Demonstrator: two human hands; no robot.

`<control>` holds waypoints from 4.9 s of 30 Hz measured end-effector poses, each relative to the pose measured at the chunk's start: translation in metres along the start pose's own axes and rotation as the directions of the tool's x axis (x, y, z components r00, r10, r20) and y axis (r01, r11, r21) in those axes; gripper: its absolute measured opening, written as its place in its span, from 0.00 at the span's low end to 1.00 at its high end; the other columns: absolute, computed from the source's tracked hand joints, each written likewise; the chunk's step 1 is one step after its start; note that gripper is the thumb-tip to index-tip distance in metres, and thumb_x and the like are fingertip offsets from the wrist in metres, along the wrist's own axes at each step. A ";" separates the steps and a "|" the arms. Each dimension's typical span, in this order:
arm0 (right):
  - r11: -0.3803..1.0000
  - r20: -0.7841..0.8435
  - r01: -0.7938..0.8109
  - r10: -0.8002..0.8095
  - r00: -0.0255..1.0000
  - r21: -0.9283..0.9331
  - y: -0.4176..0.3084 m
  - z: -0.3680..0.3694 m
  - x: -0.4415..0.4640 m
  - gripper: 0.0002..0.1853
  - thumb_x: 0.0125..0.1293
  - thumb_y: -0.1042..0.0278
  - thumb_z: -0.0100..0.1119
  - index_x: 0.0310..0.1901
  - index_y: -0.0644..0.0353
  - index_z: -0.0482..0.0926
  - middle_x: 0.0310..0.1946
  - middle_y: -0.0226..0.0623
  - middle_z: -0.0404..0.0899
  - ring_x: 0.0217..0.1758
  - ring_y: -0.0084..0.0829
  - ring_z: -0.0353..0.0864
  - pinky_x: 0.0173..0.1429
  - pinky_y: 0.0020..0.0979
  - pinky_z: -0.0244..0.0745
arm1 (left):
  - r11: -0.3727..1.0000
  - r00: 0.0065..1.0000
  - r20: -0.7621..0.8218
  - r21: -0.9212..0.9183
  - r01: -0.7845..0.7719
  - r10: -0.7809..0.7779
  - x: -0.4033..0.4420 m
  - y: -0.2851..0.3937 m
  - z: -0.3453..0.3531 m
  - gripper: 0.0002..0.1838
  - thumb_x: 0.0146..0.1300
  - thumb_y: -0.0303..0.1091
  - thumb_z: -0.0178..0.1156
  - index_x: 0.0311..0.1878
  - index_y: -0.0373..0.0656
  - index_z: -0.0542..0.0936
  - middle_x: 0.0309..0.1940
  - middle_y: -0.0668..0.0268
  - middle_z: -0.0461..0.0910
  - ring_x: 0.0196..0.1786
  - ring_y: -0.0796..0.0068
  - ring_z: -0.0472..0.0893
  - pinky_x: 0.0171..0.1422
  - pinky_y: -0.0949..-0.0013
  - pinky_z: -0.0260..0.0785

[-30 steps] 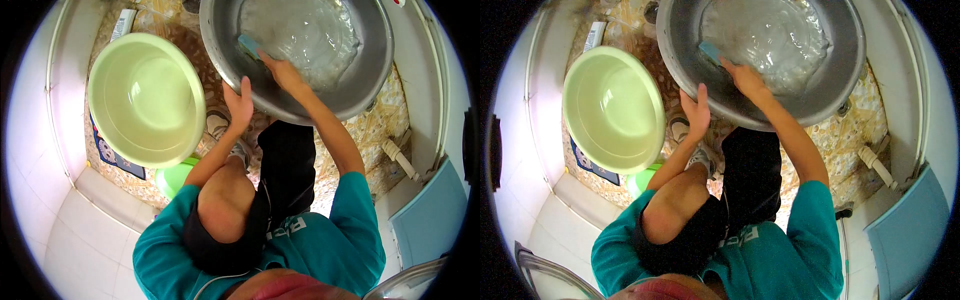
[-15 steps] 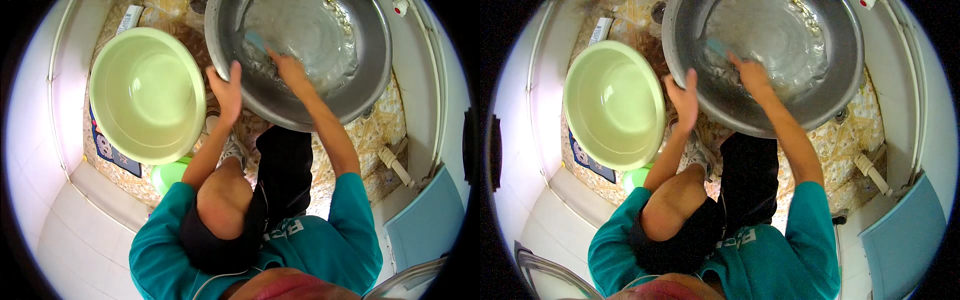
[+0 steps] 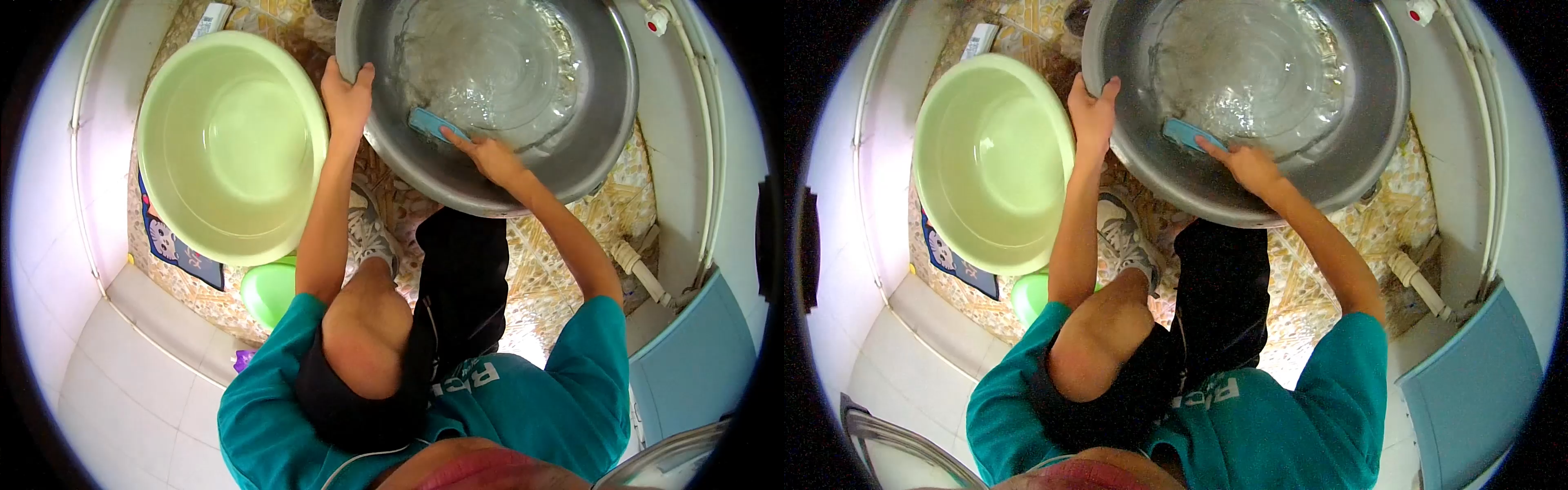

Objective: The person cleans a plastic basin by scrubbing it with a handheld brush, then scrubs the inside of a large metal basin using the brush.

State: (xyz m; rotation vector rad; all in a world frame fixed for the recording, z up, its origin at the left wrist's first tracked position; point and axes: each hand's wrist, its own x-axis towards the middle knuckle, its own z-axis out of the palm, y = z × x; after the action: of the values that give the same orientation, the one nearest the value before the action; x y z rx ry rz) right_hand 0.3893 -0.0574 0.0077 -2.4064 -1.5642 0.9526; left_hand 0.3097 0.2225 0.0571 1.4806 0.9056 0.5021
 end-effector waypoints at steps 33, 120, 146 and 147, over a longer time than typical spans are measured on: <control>0.971 0.087 -0.143 0.129 0.988 0.192 -0.011 -0.007 -0.011 0.38 0.65 0.79 0.47 0.75 0.34 0.56 0.30 0.55 0.79 0.32 0.55 0.81 0.40 0.50 0.75 | 0.999 1.000 -0.002 0.030 0.020 -0.020 -0.028 -0.008 -0.008 0.10 0.69 0.33 0.59 0.45 0.36 0.74 0.33 0.65 0.76 0.35 0.78 0.73 0.42 0.71 0.66; 0.988 -0.327 0.123 -0.086 0.941 0.095 -0.093 -0.062 0.019 0.42 0.59 0.78 0.51 0.73 0.26 0.59 0.29 0.44 0.75 0.29 0.49 0.80 0.37 0.45 0.78 | 0.671 0.971 0.118 -0.706 0.228 -0.207 -0.070 -0.037 -0.013 0.23 0.77 0.53 0.37 0.52 0.42 0.71 0.51 0.61 0.77 0.56 0.64 0.75 0.65 0.59 0.63; 0.976 -0.216 -0.177 0.200 0.956 0.123 -0.008 -0.012 0.078 0.45 0.59 0.84 0.49 0.75 0.30 0.54 0.30 0.51 0.78 0.29 0.52 0.81 0.34 0.50 0.74 | 0.999 0.996 -0.085 0.004 -0.035 0.035 -0.041 -0.015 0.010 0.15 0.61 0.23 0.57 0.52 0.32 0.74 0.42 0.60 0.81 0.42 0.73 0.77 0.51 0.69 0.68; 0.975 -0.215 -0.181 0.205 0.955 0.126 -0.016 -0.009 0.081 0.45 0.59 0.84 0.49 0.75 0.30 0.54 0.30 0.51 0.78 0.29 0.52 0.81 0.34 0.50 0.74 | 0.999 0.996 -0.080 0.005 -0.033 0.033 -0.041 -0.014 0.010 0.15 0.61 0.23 0.57 0.52 0.32 0.74 0.42 0.60 0.81 0.42 0.73 0.77 0.51 0.69 0.68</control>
State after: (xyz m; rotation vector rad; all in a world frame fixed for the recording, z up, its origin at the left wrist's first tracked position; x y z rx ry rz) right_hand 0.4041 0.0213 -0.0138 -2.5237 -1.1887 0.7345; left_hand 0.2894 0.1832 0.0504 1.4897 0.9468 0.5876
